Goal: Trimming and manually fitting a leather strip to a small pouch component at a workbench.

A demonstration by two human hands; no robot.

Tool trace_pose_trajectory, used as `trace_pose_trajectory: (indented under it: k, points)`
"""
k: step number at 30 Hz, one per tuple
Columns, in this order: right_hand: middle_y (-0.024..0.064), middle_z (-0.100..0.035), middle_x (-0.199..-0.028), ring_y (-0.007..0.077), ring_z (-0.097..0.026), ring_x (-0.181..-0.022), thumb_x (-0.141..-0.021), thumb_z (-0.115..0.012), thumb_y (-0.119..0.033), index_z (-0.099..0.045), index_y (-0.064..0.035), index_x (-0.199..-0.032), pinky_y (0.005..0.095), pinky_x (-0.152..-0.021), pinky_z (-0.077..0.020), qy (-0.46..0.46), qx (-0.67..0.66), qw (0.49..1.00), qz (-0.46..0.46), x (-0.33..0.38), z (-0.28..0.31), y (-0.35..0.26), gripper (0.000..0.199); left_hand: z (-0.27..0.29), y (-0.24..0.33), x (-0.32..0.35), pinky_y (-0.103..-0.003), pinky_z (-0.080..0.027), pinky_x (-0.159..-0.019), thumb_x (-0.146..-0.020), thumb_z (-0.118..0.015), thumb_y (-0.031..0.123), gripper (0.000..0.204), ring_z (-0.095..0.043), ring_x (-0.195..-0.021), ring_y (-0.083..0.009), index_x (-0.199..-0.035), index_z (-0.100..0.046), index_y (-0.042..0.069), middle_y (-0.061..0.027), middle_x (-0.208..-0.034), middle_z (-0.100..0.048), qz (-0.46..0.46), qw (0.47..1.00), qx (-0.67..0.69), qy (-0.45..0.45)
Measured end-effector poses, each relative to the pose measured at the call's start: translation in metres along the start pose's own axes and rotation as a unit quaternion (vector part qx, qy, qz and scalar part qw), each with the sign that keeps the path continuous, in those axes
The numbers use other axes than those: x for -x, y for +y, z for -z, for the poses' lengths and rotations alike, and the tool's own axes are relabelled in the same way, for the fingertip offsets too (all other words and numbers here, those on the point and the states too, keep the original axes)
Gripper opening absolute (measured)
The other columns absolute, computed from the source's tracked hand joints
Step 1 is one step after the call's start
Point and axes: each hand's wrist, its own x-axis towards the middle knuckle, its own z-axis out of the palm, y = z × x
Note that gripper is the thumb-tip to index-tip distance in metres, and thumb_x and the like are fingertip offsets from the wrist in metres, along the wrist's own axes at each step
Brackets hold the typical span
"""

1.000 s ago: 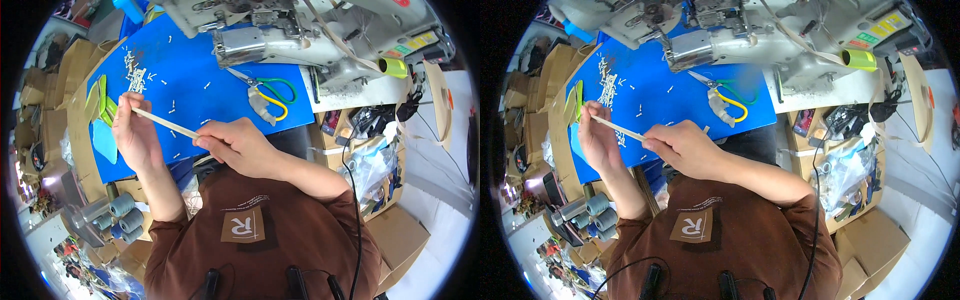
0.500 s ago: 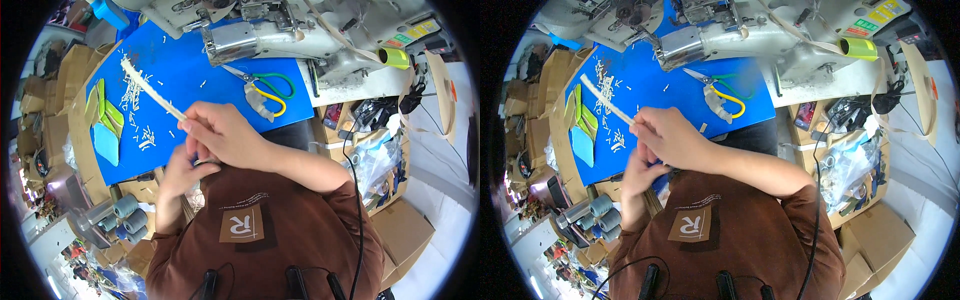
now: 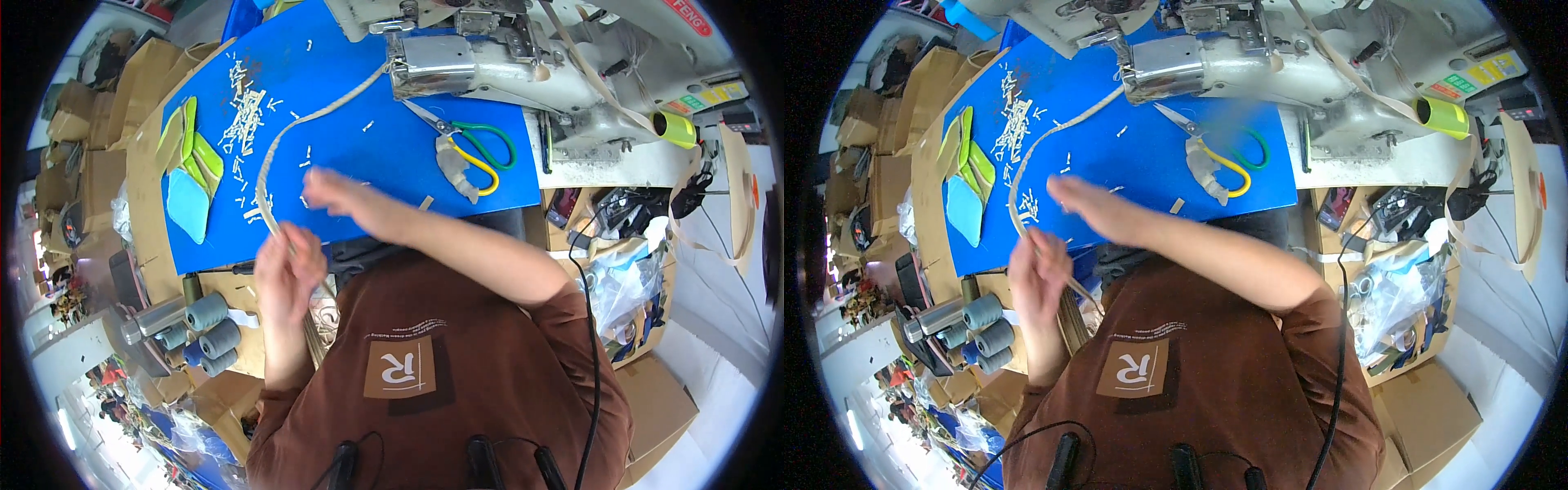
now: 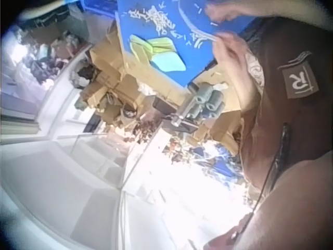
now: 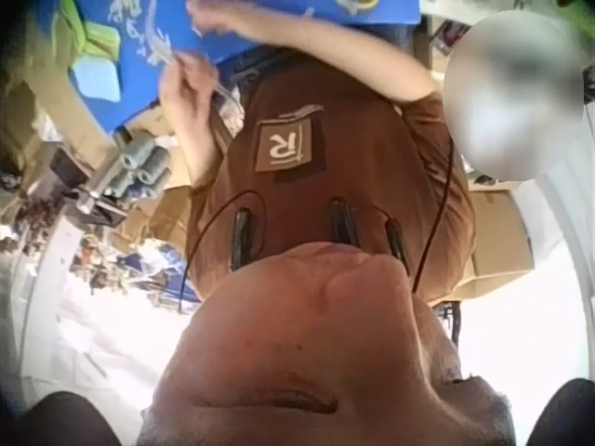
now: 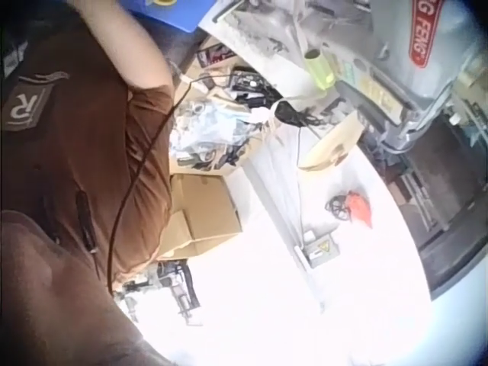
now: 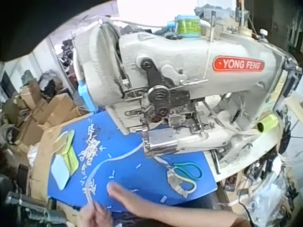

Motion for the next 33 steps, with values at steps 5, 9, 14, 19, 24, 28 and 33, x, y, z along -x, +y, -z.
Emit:
trace_pose_trajectory:
  k: [5,9,14,19,24,28,33]
  points:
    - [0.0035,-0.057,-0.068,0.0112,-0.053,-0.065,-0.105,-0.040,-0.036,-0.059,-0.0008,-0.097,0.0264,-0.064,-0.0429,-0.060,-0.027,0.997,0.042,0.041,-0.032,0.017,0.041,-0.020,0.029,-0.066,-0.024,-0.026,-0.052,-0.106,-0.039,0.027,0.030,-0.029,-0.059,-0.0076,-0.105,-0.055,0.001,0.0026,-0.067,-0.034,-0.051,0.975,0.203,-0.071]
    - [0.0021,-0.054,-0.061,0.0082,-0.050,-0.054,-0.104,-0.045,-0.025,-0.058,-0.0013,-0.089,0.0252,-0.050,-0.0381,0.087,0.071,0.989,0.093,0.051,-0.013,-0.002,0.031,-0.035,0.013,-0.089,-0.039,-0.043,-0.095,-0.103,-0.041,0.043,0.053,-0.056,-0.111,-0.0241,-0.132,-0.050,-0.001,-0.0138,-0.118,-0.062,-0.038,0.997,-0.056,-0.048]
    - [0.0012,-0.055,-0.064,0.0070,-0.051,-0.052,-0.103,-0.048,-0.025,-0.060,-0.0023,-0.090,0.0235,-0.045,-0.0364,0.091,0.087,0.992,0.030,0.047,-0.007,-0.014,0.029,-0.022,-0.029,-0.049,-0.035,-0.043,-0.099,-0.099,-0.054,0.030,0.040,-0.057,-0.113,-0.0228,-0.113,-0.064,-0.006,-0.0173,-0.126,-0.059,0.004,0.977,-0.215,-0.011]
    - [-0.0038,-0.047,-0.066,0.0058,-0.043,-0.057,-0.104,-0.045,-0.029,-0.059,-0.0040,-0.091,0.0232,-0.051,-0.0328,0.089,0.021,0.994,0.061,0.044,-0.019,-0.001,0.031,-0.015,-0.016,-0.050,-0.028,-0.050,-0.080,-0.099,-0.055,0.019,0.027,-0.061,-0.101,-0.0182,-0.099,-0.069,-0.004,-0.0136,-0.122,-0.062,-0.036,0.970,-0.237,0.040]
    - [-0.0047,-0.039,-0.061,0.0042,-0.036,-0.057,-0.104,-0.043,-0.029,-0.061,-0.0045,-0.089,0.0231,-0.051,-0.0276,0.137,0.195,0.970,0.051,0.060,-0.018,-0.015,0.034,-0.009,0.005,-0.073,-0.032,-0.043,-0.092,-0.099,-0.056,0.022,0.028,-0.056,-0.102,-0.0178,-0.089,-0.067,-0.002,-0.0108,-0.108,-0.064,-0.026,0.996,-0.075,0.047]
    - [0.0013,-0.043,-0.057,0.0083,-0.041,-0.054,-0.103,-0.045,-0.021,-0.061,-0.0032,-0.088,0.0265,-0.051,-0.0329,0.145,0.219,0.965,0.016,0.086,-0.019,-0.017,0.029,-0.002,0.035,-0.100,-0.031,-0.045,-0.085,-0.099,-0.055,0.022,0.027,-0.056,-0.092,-0.0164,-0.090,-0.066,-0.002,-0.0093,-0.100,-0.064,-0.065,0.990,-0.086,0.089]
    - [0.0033,-0.044,-0.052,0.0111,-0.046,-0.047,-0.103,-0.046,-0.018,-0.062,-0.0037,-0.086,0.0270,-0.047,-0.0343,0.163,0.294,0.941,0.049,0.108,-0.018,-0.016,0.026,0.020,0.069,-0.144,-0.032,-0.049,-0.082,-0.097,-0.058,0.017,0.019,-0.061,-0.090,-0.0162,-0.101,-0.066,-0.001,-0.0082,-0.101,-0.066,-0.148,0.978,-0.120,0.090]
